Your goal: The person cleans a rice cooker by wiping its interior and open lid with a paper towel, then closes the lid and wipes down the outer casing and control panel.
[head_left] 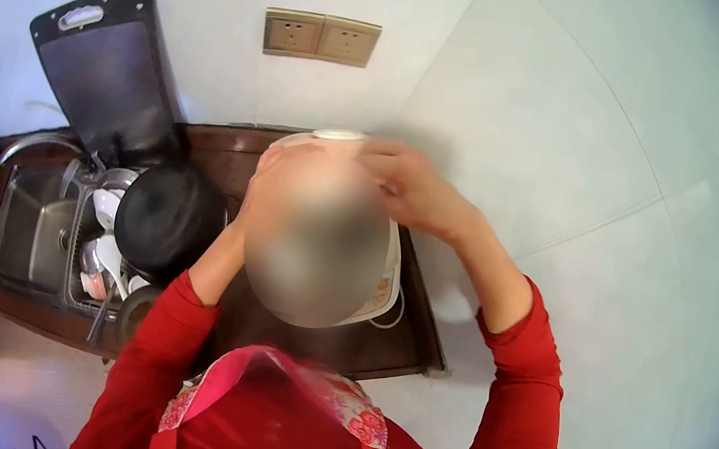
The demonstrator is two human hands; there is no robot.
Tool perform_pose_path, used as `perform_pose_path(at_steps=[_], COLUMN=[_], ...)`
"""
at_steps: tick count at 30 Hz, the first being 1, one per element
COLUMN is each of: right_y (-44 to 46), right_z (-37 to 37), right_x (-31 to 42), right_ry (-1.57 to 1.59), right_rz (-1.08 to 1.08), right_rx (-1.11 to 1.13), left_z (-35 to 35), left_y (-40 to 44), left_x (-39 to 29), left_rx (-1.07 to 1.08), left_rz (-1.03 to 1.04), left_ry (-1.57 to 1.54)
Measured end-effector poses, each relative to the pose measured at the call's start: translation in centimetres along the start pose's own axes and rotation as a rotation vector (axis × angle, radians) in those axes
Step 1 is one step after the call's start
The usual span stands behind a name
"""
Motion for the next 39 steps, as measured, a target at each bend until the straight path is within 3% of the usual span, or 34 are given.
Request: perform_pose_path(at_steps=[3,6,8,10,16,23,28,38,39], right_y=[-0.3,1.6,2.9,2.9,0.6,3.0,0.9,3.1,2.8], right_z=[-1.2,1.5,5.5,5.3,-0.4,3.5,-0.5,3.0,2.1], right_x=[0.3,4.1,1.8,2.6,1.5,2.4,1.7,4.1,4.0], right_ry=[-0.031,0.347,0.069,-0.108,-0.140,-0.012,-0.191,-0.131,-0.141], right_rz=[-0.025,-0.251,-0.314,-0.308,-0.030,-0.311,-0.044,-0.406,-0.320], right_rx=[0.075,-0.041,0.055,0.062,-0.004,-0.101,-0.022,-0.092,-0.070], left_z=[0.1,0.5,1.1,0.2,-0.1,-1.1,0.0,0.0,-0.3], left_y=[0.6,0.7,0.1,1.3,0.3,1.3,0.6,0.1,0.3], left_x=[-0.9,-1.1,-0.8,-0.5,0.5,-0.6,1.1,1.0,0.8], left_rx=[0.010,0.029,0.054,0.042,-0.074,-0.104,-0.090,-0.053,-0.075], left_rz=[0.011,0.032,0.069,-0.027,-0.021,-0.037,-0.048,-0.163,-0.172], left_ry=[-0.003,0.005,0.048,-0.132,-0.031,-0.069,-0.045,-0.091,-0.104])
Point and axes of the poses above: each hand's wrist, its own y-axis towards the middle knuckle, its own z-axis out of the palm, x = y × z, the point moved 5 cm from there along y, towards the middle knuckle, and after that the axes turned 5 degrees about y, right-handed, at the moved point
